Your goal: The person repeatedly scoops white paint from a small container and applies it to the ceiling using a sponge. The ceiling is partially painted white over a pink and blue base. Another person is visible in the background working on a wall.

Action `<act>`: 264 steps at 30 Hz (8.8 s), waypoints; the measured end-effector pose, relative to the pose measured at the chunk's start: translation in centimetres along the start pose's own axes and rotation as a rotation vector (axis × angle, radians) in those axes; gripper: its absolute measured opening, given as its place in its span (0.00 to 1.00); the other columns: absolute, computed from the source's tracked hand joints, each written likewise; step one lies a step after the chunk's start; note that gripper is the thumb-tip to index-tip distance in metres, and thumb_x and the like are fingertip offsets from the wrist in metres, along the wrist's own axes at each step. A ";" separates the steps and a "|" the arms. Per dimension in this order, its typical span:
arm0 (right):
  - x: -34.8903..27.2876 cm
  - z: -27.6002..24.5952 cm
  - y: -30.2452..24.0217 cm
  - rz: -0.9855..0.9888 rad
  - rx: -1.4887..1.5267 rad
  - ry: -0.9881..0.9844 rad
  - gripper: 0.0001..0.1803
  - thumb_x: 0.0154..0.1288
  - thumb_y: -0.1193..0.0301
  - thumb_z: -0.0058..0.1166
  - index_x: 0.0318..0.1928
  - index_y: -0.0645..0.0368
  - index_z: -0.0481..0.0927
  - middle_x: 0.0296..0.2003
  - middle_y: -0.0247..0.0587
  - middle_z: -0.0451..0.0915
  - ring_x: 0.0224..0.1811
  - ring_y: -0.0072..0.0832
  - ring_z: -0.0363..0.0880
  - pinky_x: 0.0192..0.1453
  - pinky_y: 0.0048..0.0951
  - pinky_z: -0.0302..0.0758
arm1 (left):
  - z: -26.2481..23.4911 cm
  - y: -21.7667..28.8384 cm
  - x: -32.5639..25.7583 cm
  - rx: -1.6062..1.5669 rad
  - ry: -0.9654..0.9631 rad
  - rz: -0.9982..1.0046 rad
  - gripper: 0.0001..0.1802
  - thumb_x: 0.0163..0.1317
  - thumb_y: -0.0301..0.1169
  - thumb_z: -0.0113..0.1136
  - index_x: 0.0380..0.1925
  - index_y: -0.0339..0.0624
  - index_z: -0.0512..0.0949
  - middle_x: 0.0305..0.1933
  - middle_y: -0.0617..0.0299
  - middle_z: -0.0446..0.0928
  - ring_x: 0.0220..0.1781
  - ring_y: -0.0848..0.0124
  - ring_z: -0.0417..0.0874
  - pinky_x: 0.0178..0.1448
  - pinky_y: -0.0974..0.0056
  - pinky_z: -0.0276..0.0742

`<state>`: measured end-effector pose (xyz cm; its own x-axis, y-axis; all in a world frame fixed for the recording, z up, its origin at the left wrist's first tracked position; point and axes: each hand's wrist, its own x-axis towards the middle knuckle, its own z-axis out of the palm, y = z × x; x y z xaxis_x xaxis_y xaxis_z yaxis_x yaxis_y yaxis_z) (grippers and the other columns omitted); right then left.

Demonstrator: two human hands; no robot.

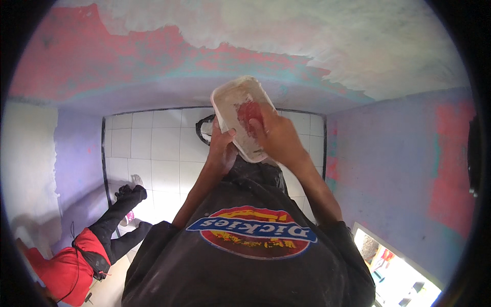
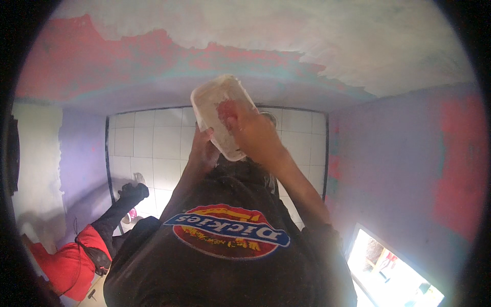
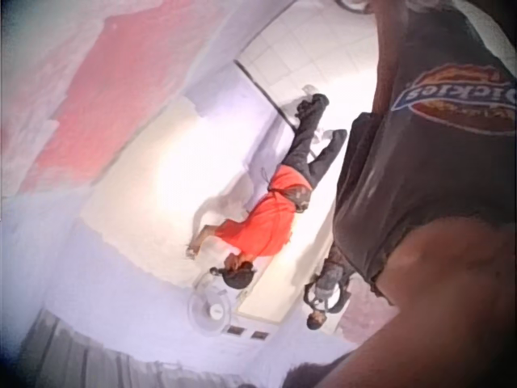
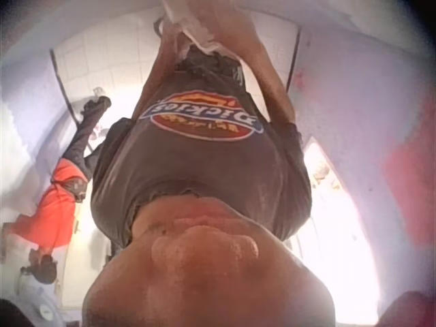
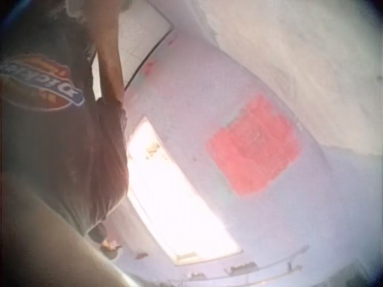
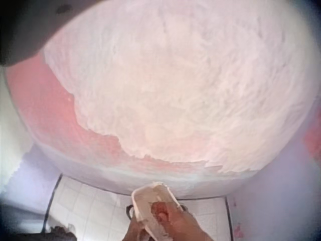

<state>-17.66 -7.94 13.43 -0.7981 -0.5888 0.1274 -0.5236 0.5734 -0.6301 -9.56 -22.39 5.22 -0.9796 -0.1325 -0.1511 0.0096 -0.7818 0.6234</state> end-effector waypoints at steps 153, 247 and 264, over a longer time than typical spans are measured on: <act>22.8 2.3 -11.9 -0.418 -0.529 1.012 0.24 0.60 0.84 0.52 0.57 0.58 0.83 0.49 0.47 0.83 0.55 0.47 0.80 0.62 0.44 0.77 | -22.7 23.0 -7.5 0.172 0.080 -0.137 0.34 0.66 0.35 0.59 0.70 0.37 0.62 0.63 0.51 0.75 0.66 0.53 0.79 0.66 0.42 0.77; 5.9 19.4 -14.0 0.496 1.448 0.561 0.20 0.71 0.71 0.55 0.59 0.66 0.77 0.51 0.41 0.82 0.54 0.31 0.82 0.58 0.35 0.79 | -18.0 26.2 -8.9 0.129 0.101 -0.079 0.41 0.64 0.36 0.55 0.75 0.35 0.54 0.69 0.45 0.67 0.73 0.50 0.70 0.74 0.45 0.69; 6.7 19.0 -14.6 0.324 0.965 0.727 0.15 0.75 0.67 0.60 0.56 0.59 0.79 0.41 0.29 0.83 0.36 0.15 0.76 0.36 0.22 0.70 | -19.5 26.1 -8.8 0.164 0.136 -0.095 0.36 0.68 0.40 0.55 0.73 0.35 0.61 0.67 0.48 0.72 0.70 0.57 0.74 0.72 0.50 0.71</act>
<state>-9.72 -31.05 8.95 -0.9899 0.1280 0.0616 -0.0864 -0.1988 -0.9762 3.21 -53.55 7.84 -0.9382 -0.1525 -0.3106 -0.1254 -0.6867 0.7160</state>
